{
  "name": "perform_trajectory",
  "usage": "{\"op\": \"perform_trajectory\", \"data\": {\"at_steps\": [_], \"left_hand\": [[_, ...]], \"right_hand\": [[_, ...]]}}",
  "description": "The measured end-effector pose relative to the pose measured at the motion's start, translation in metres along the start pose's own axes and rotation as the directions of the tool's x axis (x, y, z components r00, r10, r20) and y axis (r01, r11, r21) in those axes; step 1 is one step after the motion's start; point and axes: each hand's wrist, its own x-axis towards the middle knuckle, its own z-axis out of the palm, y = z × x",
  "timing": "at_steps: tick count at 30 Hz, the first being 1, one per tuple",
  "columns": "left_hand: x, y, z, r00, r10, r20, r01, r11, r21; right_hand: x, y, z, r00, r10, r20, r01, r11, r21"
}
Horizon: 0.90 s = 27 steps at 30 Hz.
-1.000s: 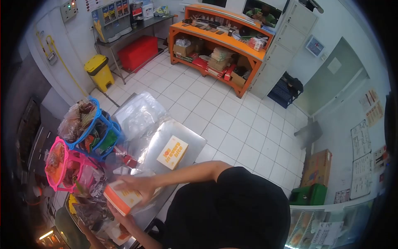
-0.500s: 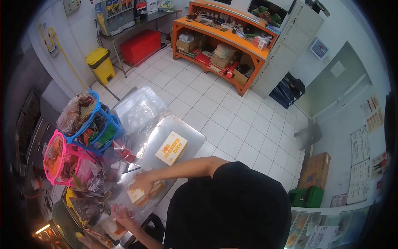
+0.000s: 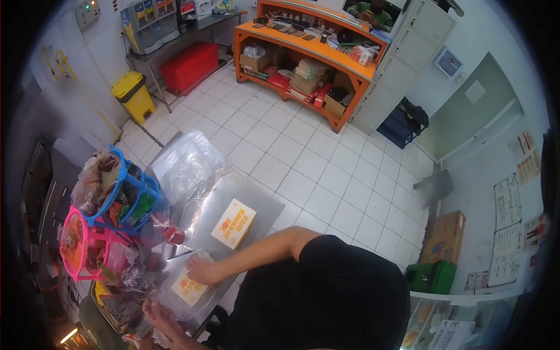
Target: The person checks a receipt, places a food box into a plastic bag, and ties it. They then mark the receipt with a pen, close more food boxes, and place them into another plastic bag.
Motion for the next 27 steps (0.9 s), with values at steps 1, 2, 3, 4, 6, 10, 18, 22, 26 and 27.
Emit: {"op": "perform_trajectory", "data": {"at_steps": [1,2,3,4,6,10,18,22,26,27], "left_hand": [[-0.001,0.007,0.0,0.998,-0.058,-0.029,0.059,0.998,0.02],[0.001,0.009,0.0,0.997,-0.07,-0.04,0.071,0.996,0.045],[0.001,0.011,0.003,0.996,-0.081,-0.041,0.083,0.995,0.051],[0.001,0.014,0.008,0.995,-0.009,-0.097,0.013,0.999,0.045],[-0.005,0.035,0.024,0.97,0.014,-0.242,0.003,0.998,0.069],[-0.017,0.063,0.036,0.958,0.127,-0.257,-0.04,0.947,0.318],[-0.015,0.105,0.068,0.86,0.485,0.16,-0.255,0.137,0.957],[0.064,0.083,0.151,0.979,0.151,0.14,-0.205,0.722,0.661],[0.21,-0.061,0.141,0.903,-0.261,0.34,-0.37,-0.072,0.926],[0.226,-0.1,0.123,0.903,-0.261,0.34,-0.369,-0.072,0.927]], "right_hand": [[0.008,0.005,-0.003,0.99,-0.019,0.136,0.02,1.0,-0.009],[0.01,0.009,-0.01,0.962,-0.038,0.269,0.043,0.999,-0.013],[0.002,0.012,-0.033,0.96,-0.038,0.276,0.04,0.999,-0.002],[-0.009,0.018,-0.071,0.975,-0.179,0.132,0.175,0.984,0.039],[-0.015,0.043,-0.115,0.921,-0.383,-0.075,0.39,0.911,0.133],[-0.023,0.065,-0.109,0.677,-0.317,-0.664,0.708,0.526,0.47],[-0.128,0.172,-0.07,0.937,0.133,-0.322,0.043,0.873,0.485],[-0.144,0.19,-0.051,0.991,0.102,0.088,-0.118,0.973,0.201],[-0.142,0.193,-0.006,0.995,0.028,0.093,-0.022,0.998,-0.063],[-0.139,0.197,-0.003,0.995,0.028,0.094,-0.022,0.998,-0.063]]}}
